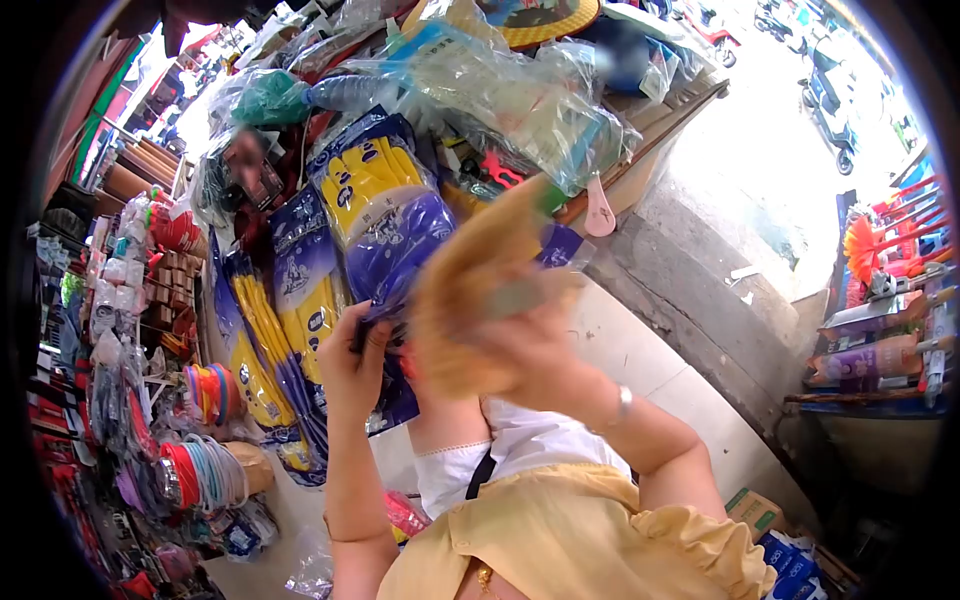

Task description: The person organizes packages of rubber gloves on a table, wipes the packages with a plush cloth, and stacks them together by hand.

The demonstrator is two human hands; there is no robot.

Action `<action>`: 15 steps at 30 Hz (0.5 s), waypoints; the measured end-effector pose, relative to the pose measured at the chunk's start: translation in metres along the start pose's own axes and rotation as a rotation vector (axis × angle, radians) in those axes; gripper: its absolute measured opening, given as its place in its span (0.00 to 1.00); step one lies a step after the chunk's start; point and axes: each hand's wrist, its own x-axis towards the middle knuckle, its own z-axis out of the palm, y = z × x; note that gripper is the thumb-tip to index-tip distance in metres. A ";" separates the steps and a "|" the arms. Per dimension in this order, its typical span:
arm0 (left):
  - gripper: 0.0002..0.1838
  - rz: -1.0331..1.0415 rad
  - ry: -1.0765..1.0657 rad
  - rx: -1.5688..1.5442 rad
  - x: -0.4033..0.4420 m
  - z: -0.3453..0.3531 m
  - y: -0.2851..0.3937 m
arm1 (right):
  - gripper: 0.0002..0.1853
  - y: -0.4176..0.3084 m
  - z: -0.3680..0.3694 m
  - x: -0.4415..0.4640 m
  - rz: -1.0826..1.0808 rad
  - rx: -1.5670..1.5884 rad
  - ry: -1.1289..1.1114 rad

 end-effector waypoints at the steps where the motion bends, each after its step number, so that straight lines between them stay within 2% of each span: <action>1: 0.12 0.006 0.003 0.009 -0.001 0.002 -0.006 | 0.21 -0.002 0.012 0.005 -0.214 -0.061 -0.212; 3: 0.11 0.062 0.099 -0.117 -0.002 0.007 -0.016 | 0.18 0.021 0.042 0.000 -0.322 -0.261 -0.165; 4: 0.11 0.042 0.113 0.008 -0.003 0.008 -0.014 | 0.18 0.026 0.043 0.000 -0.338 -0.255 -0.153; 6: 0.11 -0.017 0.059 -0.033 -0.002 0.008 -0.012 | 0.17 0.037 0.032 0.004 -0.121 -0.218 -0.359; 7: 0.11 -0.023 0.046 -0.018 -0.001 0.006 -0.011 | 0.17 0.045 0.029 0.005 -0.151 -0.190 -0.356; 9: 0.12 0.028 0.084 -0.003 -0.002 0.006 -0.011 | 0.13 0.070 0.017 0.006 -0.028 -0.094 -0.047; 10: 0.13 0.030 0.085 -0.056 -0.002 0.005 -0.010 | 0.16 0.077 0.010 0.008 0.145 -0.052 -0.043; 11: 0.12 -0.030 0.075 -0.110 -0.003 0.002 -0.003 | 0.19 0.066 0.000 0.019 0.181 -0.069 -0.001; 15: 0.12 0.066 0.077 -0.125 -0.006 0.005 -0.008 | 0.19 0.022 -0.007 0.037 -0.019 0.048 0.082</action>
